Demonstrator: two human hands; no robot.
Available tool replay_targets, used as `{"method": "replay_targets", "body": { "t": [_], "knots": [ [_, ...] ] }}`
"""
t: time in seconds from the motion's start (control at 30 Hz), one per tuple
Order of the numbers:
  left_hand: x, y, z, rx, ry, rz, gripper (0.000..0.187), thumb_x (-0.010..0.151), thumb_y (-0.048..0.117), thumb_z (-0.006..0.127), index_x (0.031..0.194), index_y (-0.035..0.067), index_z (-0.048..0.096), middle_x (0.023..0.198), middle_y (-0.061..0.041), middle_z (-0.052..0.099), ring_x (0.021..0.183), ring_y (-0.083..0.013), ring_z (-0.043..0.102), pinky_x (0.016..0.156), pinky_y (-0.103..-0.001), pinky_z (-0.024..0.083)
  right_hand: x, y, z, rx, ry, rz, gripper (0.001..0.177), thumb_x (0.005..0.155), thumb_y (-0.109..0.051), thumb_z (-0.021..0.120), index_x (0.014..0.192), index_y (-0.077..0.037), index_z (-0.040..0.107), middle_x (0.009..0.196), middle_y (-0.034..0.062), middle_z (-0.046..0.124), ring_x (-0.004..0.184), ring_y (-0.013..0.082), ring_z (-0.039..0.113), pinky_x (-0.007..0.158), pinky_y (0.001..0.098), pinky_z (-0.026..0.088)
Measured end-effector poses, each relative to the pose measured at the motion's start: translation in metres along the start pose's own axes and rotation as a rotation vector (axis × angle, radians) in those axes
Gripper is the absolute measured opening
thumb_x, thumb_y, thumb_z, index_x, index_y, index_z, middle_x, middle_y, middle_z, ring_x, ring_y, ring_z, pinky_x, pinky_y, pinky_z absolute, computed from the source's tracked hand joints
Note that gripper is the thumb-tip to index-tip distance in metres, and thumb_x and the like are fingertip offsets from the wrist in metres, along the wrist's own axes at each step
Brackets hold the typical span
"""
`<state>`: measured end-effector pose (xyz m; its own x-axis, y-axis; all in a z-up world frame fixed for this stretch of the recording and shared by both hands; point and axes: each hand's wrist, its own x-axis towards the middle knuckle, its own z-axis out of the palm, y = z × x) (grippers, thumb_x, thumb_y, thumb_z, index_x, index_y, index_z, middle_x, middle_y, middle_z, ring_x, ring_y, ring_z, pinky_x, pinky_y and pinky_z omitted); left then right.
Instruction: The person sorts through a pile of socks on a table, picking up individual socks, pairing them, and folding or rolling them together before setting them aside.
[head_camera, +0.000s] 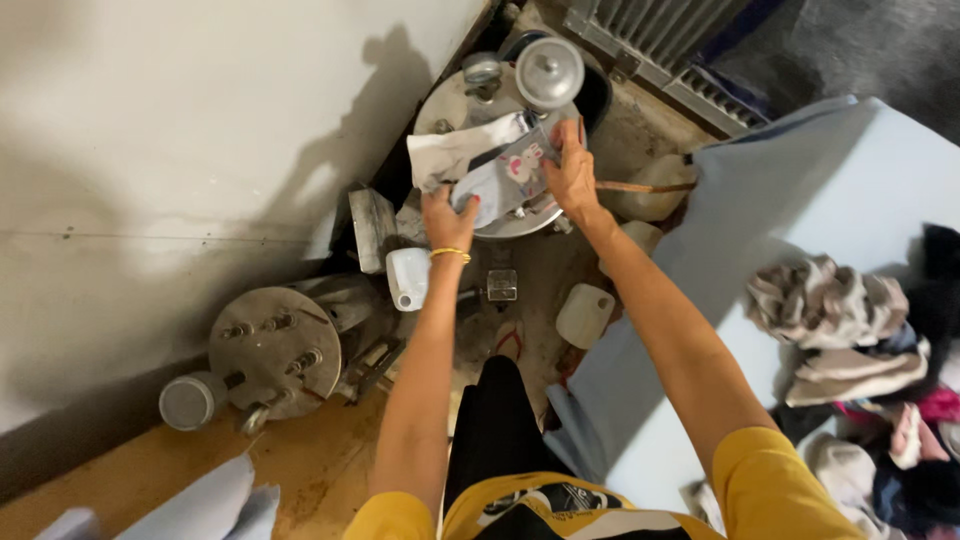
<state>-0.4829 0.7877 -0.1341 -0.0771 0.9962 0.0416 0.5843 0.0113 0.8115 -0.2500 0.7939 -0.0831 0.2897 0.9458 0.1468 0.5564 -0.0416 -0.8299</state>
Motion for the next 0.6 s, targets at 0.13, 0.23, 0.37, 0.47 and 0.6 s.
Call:
{"method": "replay_targets", "body": {
  "t": [0.13,0.23,0.37,0.47,0.6],
  "knots": [
    [0.01,-0.018,0.049,0.03,0.107,0.216,0.063,0.076,0.023,0.085,0.123,-0.011,0.059,0.122,-0.039,0.05,0.113,-0.0555,0.053,0.098,-0.052,0.045,0.016,0.034,0.017,-0.187,-0.111,-0.18,0.018,0.085,0.01,0.057,0.098,0.0,0.066,0.103,0.0193,0.065,0.099,0.0413,0.064,0.087,0.0465,0.051],
    [0.007,-0.02,0.074,0.135,-0.006,0.237,0.062,0.08,0.018,0.081,0.126,-0.013,0.054,0.126,-0.039,0.046,0.115,-0.0585,0.052,0.098,-0.053,0.045,0.017,0.06,0.028,-0.489,-0.307,-0.205,0.019,0.086,0.003,0.064,0.101,-0.003,0.074,0.115,0.0189,0.064,0.11,0.0397,0.06,0.091,0.0451,0.051],
    [0.007,-0.002,0.08,0.187,-0.294,-0.011,0.044,0.084,0.003,0.07,0.123,-0.009,0.055,0.132,-0.034,0.045,0.11,-0.0515,0.057,0.094,-0.051,0.05,0.028,0.071,0.044,-0.788,-0.579,-0.092,0.022,0.087,-0.016,0.072,0.101,0.0,0.076,0.13,0.018,0.061,0.126,0.0383,0.052,0.096,0.0465,0.049],
    [0.007,0.026,0.059,0.243,-0.28,-0.033,0.049,0.078,0.0,0.069,0.124,-0.008,0.056,0.128,-0.03,0.048,0.111,-0.0492,0.058,0.092,-0.051,0.051,0.032,0.061,0.042,-0.837,-0.576,-0.067,0.032,0.084,-0.027,0.073,0.101,0.001,0.077,0.137,0.0217,0.054,0.127,0.0414,0.046,0.095,0.0522,0.044],
    [0.01,0.074,0.008,0.201,-0.142,-0.056,0.042,0.087,0.002,0.064,0.128,-0.004,0.06,0.127,-0.031,0.051,0.106,-0.0473,0.062,0.091,-0.051,0.053,0.033,0.034,0.031,-0.776,-0.663,-0.014,0.051,0.101,-0.044,0.06,0.103,0.005,0.075,0.133,0.0203,0.058,0.132,0.0395,0.045,0.101,0.0553,0.039]
  ]
}}
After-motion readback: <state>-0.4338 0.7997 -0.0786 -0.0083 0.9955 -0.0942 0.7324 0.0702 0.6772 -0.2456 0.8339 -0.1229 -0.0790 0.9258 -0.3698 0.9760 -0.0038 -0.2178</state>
